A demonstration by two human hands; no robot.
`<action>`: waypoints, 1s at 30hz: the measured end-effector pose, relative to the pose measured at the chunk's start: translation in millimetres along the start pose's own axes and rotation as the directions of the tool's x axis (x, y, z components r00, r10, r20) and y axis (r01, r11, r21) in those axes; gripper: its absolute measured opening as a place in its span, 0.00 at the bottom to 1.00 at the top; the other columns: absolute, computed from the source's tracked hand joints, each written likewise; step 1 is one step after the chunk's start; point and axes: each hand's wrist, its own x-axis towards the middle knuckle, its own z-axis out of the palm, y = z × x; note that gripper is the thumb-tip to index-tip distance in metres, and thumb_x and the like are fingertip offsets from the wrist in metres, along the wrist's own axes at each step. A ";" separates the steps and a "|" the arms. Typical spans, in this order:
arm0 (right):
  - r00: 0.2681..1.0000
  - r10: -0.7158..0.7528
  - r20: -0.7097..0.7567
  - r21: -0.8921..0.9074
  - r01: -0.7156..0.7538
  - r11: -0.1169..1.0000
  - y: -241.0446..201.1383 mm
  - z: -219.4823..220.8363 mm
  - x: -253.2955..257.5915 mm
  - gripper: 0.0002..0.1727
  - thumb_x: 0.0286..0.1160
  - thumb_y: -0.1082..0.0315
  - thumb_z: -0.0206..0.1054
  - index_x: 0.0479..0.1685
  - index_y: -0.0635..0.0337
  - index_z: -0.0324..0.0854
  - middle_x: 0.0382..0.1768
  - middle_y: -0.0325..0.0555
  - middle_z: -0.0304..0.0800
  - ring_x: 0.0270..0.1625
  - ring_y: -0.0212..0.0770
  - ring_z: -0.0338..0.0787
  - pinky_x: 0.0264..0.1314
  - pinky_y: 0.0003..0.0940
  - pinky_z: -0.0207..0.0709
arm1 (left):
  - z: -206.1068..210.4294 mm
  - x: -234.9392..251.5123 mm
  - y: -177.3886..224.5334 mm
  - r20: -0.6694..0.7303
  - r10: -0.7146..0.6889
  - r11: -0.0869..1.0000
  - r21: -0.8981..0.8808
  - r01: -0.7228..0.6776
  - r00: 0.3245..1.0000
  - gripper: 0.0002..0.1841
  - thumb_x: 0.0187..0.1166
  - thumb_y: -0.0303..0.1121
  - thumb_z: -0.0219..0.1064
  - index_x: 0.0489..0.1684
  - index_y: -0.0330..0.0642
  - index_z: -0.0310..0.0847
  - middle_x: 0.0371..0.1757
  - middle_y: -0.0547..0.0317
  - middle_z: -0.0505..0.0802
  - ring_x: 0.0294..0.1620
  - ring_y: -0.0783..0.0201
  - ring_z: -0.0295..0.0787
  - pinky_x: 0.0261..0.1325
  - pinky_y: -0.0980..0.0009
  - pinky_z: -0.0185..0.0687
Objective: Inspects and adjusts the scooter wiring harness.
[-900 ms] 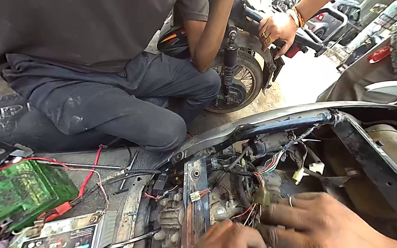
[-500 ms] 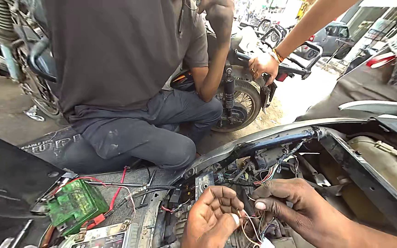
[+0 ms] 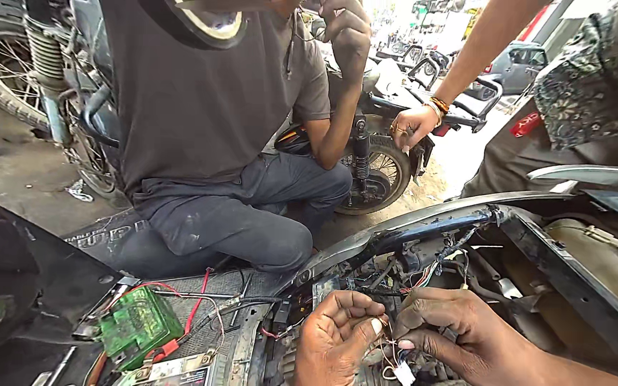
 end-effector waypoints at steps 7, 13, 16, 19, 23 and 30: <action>0.988 0.137 -0.065 0.076 -0.132 0.988 -7.0 3.6 0.3 0.13 0.78 0.58 0.76 0.54 0.52 0.86 0.42 0.31 0.95 0.40 0.31 0.95 0.46 0.32 0.93 | 6.5 -0.6 0.3 0.003 0.007 1.000 0.004 -0.007 1.000 0.16 0.69 0.15 0.76 0.52 0.24 0.78 0.46 0.32 0.94 0.46 0.45 0.96 0.52 0.55 0.94; 0.990 0.072 -0.122 -0.037 -0.077 0.996 -4.2 1.8 -1.4 0.09 0.80 0.59 0.73 0.53 0.47 0.94 0.45 0.30 0.96 0.43 0.28 0.94 0.48 0.30 0.92 | 9.1 -2.2 5.6 0.019 -0.040 0.999 -0.015 0.041 0.999 0.21 0.70 0.13 0.74 0.61 0.24 0.75 0.47 0.32 0.94 0.43 0.46 0.96 0.48 0.57 0.95; 0.984 0.046 -0.170 -0.050 -0.055 0.997 -5.7 -1.7 -0.5 0.07 0.80 0.62 0.73 0.49 0.47 0.95 0.44 0.32 0.96 0.45 0.31 0.94 0.48 0.31 0.92 | 9.8 -2.8 8.0 0.058 -0.003 0.999 -0.034 0.005 0.998 0.21 0.71 0.13 0.73 0.62 0.22 0.74 0.50 0.30 0.94 0.47 0.42 0.97 0.52 0.54 0.95; 0.976 0.077 -0.204 0.058 -0.067 0.996 -6.9 -1.6 2.3 0.07 0.79 0.63 0.74 0.48 0.52 0.95 0.42 0.37 0.95 0.41 0.34 0.94 0.44 0.31 0.92 | 11.5 -2.2 9.1 0.080 0.010 0.999 -0.051 -0.005 0.997 0.24 0.70 0.15 0.75 0.64 0.22 0.72 0.54 0.29 0.92 0.51 0.41 0.95 0.57 0.51 0.94; 0.969 0.151 -0.195 0.200 -0.111 0.974 -8.0 0.2 3.2 0.08 0.77 0.66 0.76 0.48 0.58 0.94 0.42 0.43 0.96 0.39 0.39 0.95 0.44 0.35 0.94 | 10.5 -3.5 2.3 0.137 -0.027 0.998 0.053 0.020 0.990 0.20 0.70 0.23 0.79 0.59 0.26 0.82 0.49 0.39 0.94 0.48 0.50 0.94 0.54 0.57 0.93; 0.958 0.229 -0.171 0.347 -0.159 0.924 -11.8 0.9 5.9 0.11 0.76 0.69 0.76 0.52 0.64 0.91 0.42 0.50 0.96 0.38 0.46 0.96 0.45 0.39 0.96 | 7.6 -1.5 2.0 0.059 0.028 0.996 0.087 -0.033 0.998 0.10 0.72 0.23 0.78 0.47 0.28 0.92 0.44 0.41 0.96 0.44 0.54 0.95 0.54 0.61 0.93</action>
